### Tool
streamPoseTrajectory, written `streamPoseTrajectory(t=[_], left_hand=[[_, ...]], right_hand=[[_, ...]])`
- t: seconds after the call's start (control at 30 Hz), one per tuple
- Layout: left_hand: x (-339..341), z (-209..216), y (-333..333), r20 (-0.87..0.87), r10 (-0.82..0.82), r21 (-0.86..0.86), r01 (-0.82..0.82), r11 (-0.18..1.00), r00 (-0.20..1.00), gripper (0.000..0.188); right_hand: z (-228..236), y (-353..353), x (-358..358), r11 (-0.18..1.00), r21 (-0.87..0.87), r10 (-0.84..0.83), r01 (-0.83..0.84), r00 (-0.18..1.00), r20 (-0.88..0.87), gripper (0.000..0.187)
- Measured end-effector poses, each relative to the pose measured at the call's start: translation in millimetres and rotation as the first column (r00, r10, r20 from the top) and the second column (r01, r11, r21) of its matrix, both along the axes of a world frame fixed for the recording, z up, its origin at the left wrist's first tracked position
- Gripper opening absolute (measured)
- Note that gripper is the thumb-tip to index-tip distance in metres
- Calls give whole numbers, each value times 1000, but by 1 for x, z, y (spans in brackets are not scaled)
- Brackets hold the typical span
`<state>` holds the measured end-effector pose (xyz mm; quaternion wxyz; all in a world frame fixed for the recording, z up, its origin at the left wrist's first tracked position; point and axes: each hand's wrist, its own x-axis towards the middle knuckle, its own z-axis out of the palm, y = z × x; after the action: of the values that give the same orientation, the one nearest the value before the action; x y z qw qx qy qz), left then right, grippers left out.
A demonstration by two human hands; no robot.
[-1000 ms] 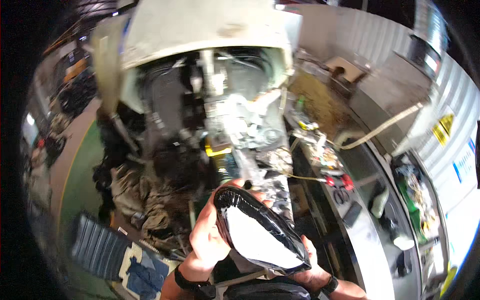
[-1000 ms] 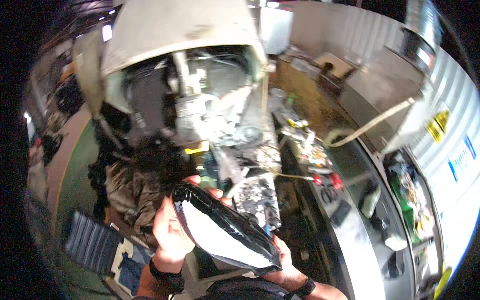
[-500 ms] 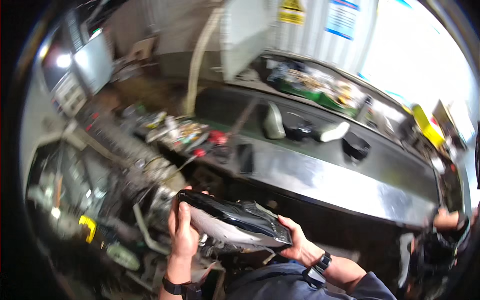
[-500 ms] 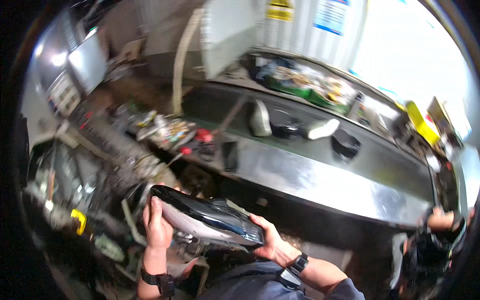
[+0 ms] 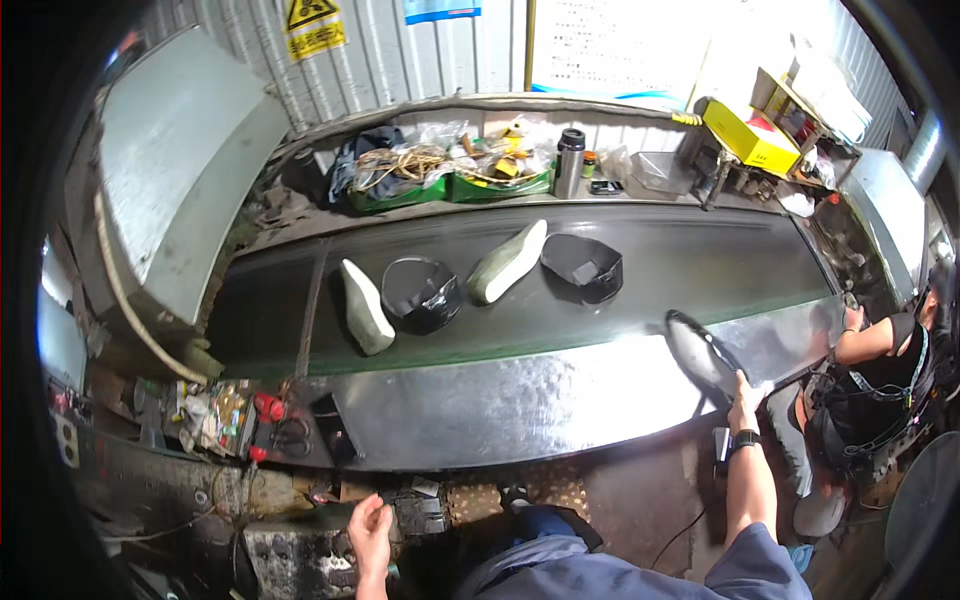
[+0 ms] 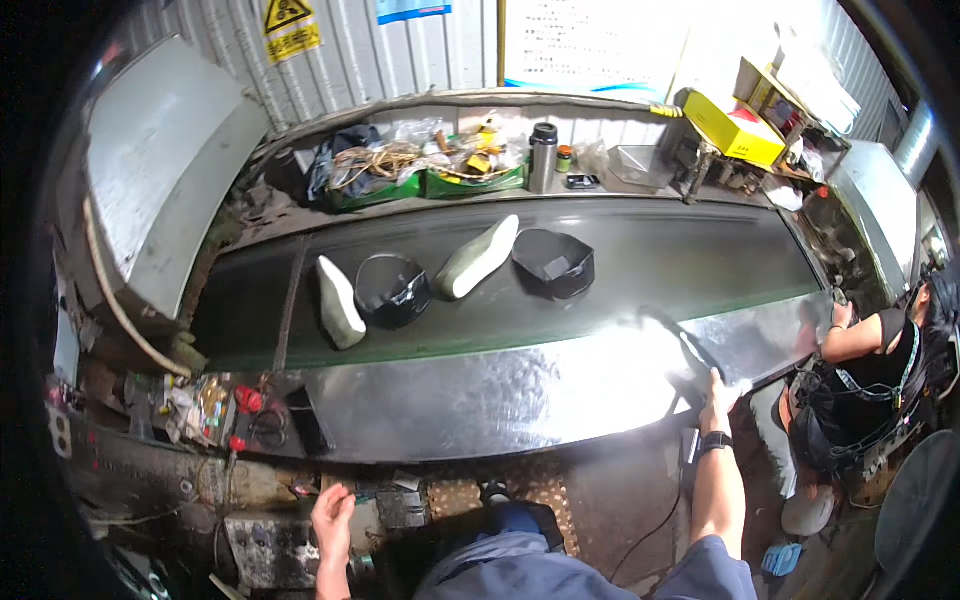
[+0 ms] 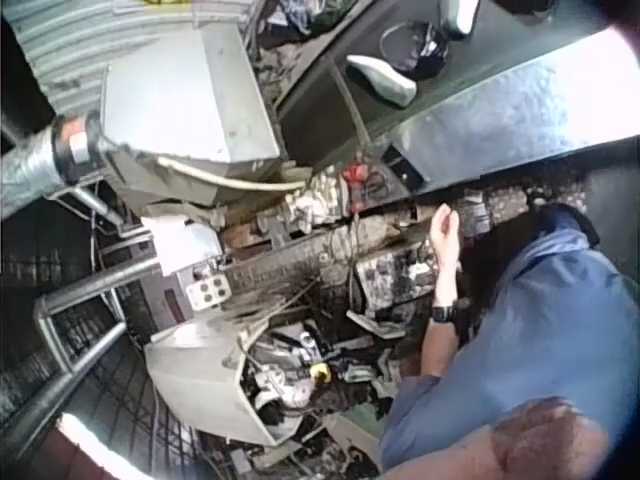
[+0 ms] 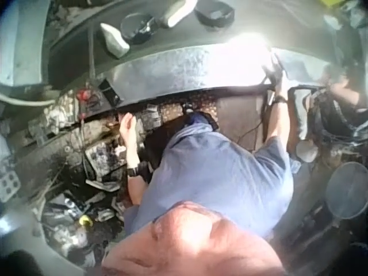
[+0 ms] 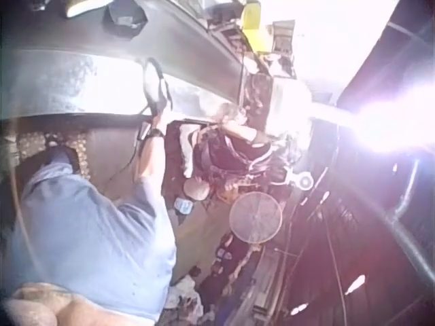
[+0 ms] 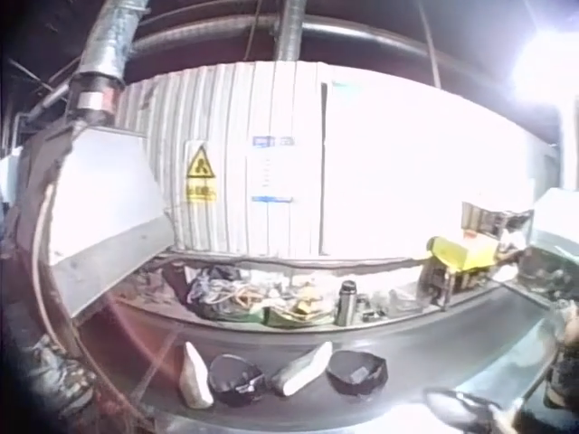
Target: The operator is using a lasting machine to shape the upper of a shoe onto a last.
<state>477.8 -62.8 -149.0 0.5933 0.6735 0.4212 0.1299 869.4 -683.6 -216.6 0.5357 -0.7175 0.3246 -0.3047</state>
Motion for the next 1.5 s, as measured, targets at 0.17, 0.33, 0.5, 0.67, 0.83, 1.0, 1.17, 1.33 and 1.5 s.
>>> streamPoseTrajectory(t=[0.17,0.33,0.5,0.67,0.83,1.0,1.17,1.33,1.5], left_hand=[[28,-2,-1,-161,-46,-2,46,999,986,37],[40,-19,12,-110,-114,-86,105,991,987,31],[52,-3,27,-209,-334,3,342,940,919,35],[84,6,56,-210,-359,-9,365,931,909,33],[232,0,32,-173,-638,150,660,736,751,29],[410,-53,-18,-14,-805,540,682,494,594,48],[554,-127,-20,-287,-601,765,556,324,745,98],[545,-101,-56,-411,-603,536,716,446,684,106],[438,-36,-54,-123,-611,749,477,459,782,68]], right_hand=[[-11,71,72,854,173,505,-490,861,-53,34],[-27,218,152,612,505,731,-609,678,-68,59],[-48,250,196,405,852,416,-331,897,150,98],[14,300,165,464,659,538,-592,779,320,88],[43,249,41,488,-537,662,-688,693,-286,27],[84,242,-94,171,-533,542,-829,531,-652,18],[48,254,-137,86,-533,500,-842,499,-708,22],[41,261,-150,148,-527,431,-837,534,-727,25],[23,256,-144,113,-528,395,-842,526,-753,26]])
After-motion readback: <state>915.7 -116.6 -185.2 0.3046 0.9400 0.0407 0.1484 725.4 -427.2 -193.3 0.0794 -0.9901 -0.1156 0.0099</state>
